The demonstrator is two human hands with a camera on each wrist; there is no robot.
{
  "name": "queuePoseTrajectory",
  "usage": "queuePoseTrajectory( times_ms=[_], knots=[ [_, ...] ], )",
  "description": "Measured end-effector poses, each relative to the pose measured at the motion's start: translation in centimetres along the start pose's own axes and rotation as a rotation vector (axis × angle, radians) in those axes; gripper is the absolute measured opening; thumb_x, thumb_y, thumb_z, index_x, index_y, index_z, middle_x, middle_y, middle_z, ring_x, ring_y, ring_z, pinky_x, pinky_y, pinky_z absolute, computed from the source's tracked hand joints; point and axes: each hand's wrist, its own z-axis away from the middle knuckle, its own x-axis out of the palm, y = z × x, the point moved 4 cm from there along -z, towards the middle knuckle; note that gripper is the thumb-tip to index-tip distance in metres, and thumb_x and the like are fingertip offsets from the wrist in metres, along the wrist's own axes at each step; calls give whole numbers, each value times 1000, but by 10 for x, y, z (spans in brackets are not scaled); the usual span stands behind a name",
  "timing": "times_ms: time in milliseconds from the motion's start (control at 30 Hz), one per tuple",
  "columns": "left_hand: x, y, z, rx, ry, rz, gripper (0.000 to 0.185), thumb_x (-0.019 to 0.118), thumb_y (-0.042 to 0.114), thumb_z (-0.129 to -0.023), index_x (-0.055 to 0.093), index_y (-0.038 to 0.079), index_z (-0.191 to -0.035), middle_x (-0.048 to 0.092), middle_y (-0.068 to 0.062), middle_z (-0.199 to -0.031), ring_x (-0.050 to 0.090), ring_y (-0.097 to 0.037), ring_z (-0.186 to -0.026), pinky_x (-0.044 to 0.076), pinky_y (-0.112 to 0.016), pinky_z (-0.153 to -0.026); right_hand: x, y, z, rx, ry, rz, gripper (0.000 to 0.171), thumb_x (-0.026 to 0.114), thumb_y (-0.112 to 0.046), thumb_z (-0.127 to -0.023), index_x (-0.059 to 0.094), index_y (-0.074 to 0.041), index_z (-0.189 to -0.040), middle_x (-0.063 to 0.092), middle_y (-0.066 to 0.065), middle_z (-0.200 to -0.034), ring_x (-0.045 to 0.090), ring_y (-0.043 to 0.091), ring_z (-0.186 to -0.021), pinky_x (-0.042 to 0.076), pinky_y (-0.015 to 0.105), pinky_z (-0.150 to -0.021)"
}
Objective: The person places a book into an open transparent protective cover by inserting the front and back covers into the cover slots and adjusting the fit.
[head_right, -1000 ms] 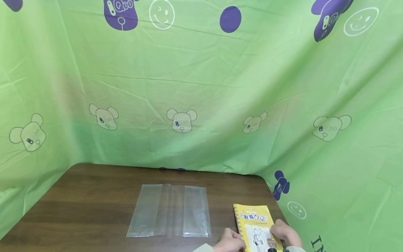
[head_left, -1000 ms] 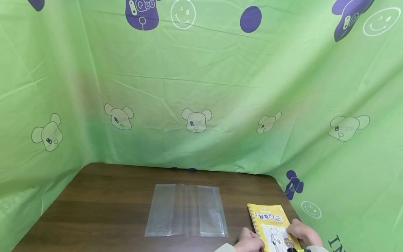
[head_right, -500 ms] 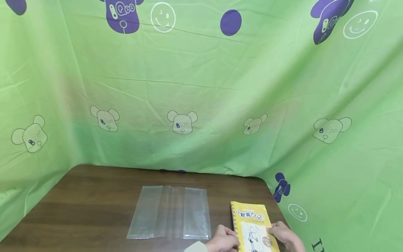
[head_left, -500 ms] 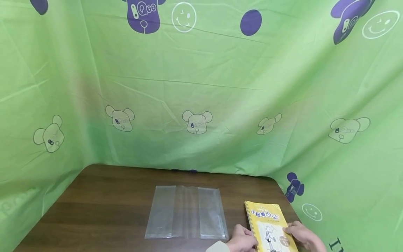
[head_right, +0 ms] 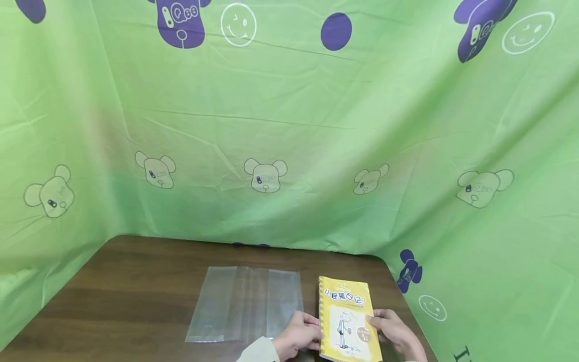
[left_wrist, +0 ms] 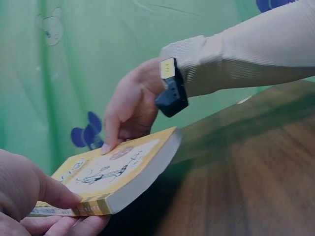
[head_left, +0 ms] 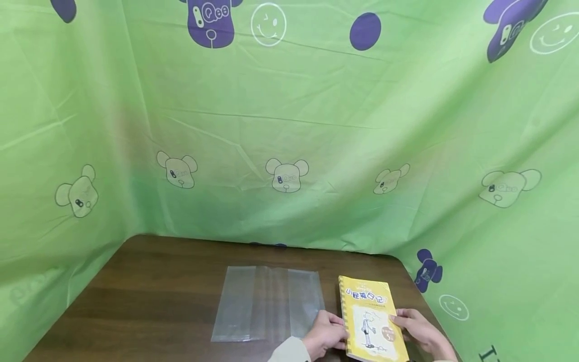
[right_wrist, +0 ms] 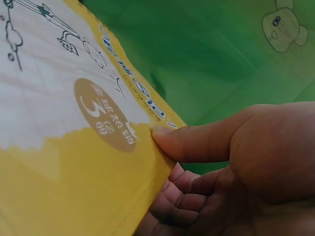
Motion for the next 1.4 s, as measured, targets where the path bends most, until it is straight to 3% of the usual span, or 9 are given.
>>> queuePoseTrajectory(
  times_ms=[400,600,900,1167,1400],
  knots=[
    [-60,5,-9,8,-20,8,23,63,-16,-76,56,-7,-96,66,-11,-85,65,-13,-64,61,-26,-56,39,-8,-45,-16,69,-27,42,52,-10,-104,43,24,-125,70,4,-95,69,15,-85,61,32,-75],
    [-94,14,-4,11,-15,-26,24,64,-13,-78,56,-9,-100,66,-12,-88,65,-15,-68,62,-30,-60,66,-15,-70,-12,102,-47,43,56,-12,-103,42,21,-126,69,4,-96,68,15,-85,61,32,-74],
    [-133,14,5,17,22,-77,25,64,-13,-79,56,-11,-103,61,-12,-89,63,-16,-70,62,-31,-61,102,-23,-99,-49,115,-41,39,59,-9,-101,45,20,-123,65,6,-94,67,14,-81,60,30,-71],
    [-162,19,14,22,31,-116,28,64,-11,-79,56,-15,-105,59,-12,-90,62,-17,-75,63,-34,-66,127,-29,-117,-81,149,-4,32,61,-6,-99,50,18,-119,61,6,-90,63,14,-77,58,27,-66],
    [-171,20,15,35,47,-143,29,65,-11,-81,56,-18,-107,59,-15,-92,62,-18,-79,63,-36,-70,137,-34,-127,-86,255,71,28,64,-4,-97,54,16,-114,59,9,-88,60,16,-74,54,26,-62]
  ],
)
